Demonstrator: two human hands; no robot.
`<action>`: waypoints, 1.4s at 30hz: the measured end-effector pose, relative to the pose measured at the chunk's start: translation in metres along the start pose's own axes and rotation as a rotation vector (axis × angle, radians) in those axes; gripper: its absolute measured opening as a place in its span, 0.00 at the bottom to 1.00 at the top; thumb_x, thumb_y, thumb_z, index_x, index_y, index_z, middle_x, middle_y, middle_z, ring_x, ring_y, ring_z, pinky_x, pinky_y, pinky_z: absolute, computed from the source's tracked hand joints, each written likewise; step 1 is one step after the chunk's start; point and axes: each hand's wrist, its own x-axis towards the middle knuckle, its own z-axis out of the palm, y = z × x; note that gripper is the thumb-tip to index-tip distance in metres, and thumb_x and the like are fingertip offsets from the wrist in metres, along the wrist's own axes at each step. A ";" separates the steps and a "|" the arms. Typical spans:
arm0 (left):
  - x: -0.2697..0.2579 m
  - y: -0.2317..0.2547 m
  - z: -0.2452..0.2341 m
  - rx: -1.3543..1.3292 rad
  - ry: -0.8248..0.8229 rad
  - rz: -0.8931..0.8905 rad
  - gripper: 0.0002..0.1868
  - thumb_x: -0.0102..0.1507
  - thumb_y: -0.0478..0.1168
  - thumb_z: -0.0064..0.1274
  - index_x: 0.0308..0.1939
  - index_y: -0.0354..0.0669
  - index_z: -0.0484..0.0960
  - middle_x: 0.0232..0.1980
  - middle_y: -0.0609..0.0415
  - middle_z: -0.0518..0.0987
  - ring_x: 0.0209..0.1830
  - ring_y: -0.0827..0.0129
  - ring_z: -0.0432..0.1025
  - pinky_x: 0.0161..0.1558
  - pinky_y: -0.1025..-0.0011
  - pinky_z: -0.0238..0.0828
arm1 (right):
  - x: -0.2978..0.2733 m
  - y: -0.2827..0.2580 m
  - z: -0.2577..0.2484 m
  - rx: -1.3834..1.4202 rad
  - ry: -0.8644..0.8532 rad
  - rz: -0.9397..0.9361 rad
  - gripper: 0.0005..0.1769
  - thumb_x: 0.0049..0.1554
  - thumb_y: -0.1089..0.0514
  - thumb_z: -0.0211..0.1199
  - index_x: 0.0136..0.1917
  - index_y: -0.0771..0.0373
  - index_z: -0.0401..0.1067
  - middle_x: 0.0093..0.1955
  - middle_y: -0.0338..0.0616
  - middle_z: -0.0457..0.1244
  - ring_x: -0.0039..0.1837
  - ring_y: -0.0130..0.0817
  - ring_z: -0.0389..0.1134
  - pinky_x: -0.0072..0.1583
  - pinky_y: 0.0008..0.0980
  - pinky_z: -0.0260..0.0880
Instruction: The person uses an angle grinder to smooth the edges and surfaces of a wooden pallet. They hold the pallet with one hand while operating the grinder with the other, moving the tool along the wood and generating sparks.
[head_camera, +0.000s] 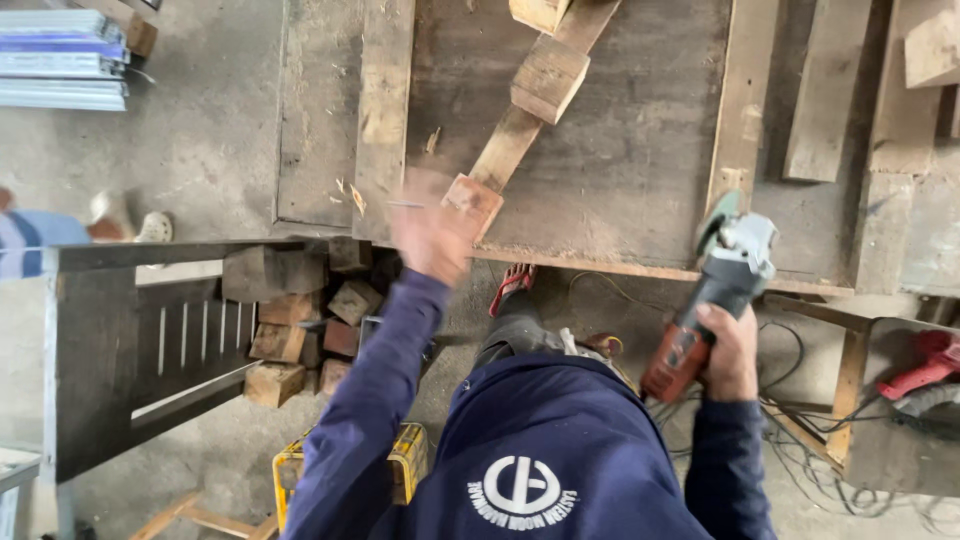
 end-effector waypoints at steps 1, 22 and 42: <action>-0.011 0.020 0.003 -0.135 -0.205 0.092 0.19 0.67 0.56 0.57 0.55 0.52 0.79 0.49 0.53 0.80 0.48 0.59 0.74 0.50 0.59 0.73 | 0.011 0.003 0.013 0.011 0.014 -0.024 0.19 0.54 0.55 0.60 0.55 0.68 0.66 0.42 0.47 0.66 0.39 0.37 0.69 0.42 0.34 0.73; -0.012 0.116 0.070 -0.794 -0.513 0.450 0.39 0.63 0.38 0.62 0.75 0.35 0.63 0.69 0.35 0.73 0.66 0.41 0.70 0.67 0.57 0.67 | 0.106 -0.026 0.090 0.434 0.267 0.013 0.23 0.55 0.45 0.61 0.51 0.67 0.68 0.40 0.50 0.67 0.39 0.39 0.71 0.42 0.37 0.75; -0.072 0.409 0.225 -0.812 -1.241 -0.140 0.38 0.47 0.50 0.73 0.55 0.34 0.77 0.48 0.47 0.84 0.47 0.63 0.79 0.52 0.67 0.75 | 0.078 -0.049 -0.206 0.372 0.415 -0.045 0.27 0.52 0.59 0.67 0.62 0.64 0.62 0.45 0.45 0.63 0.41 0.36 0.69 0.45 0.37 0.75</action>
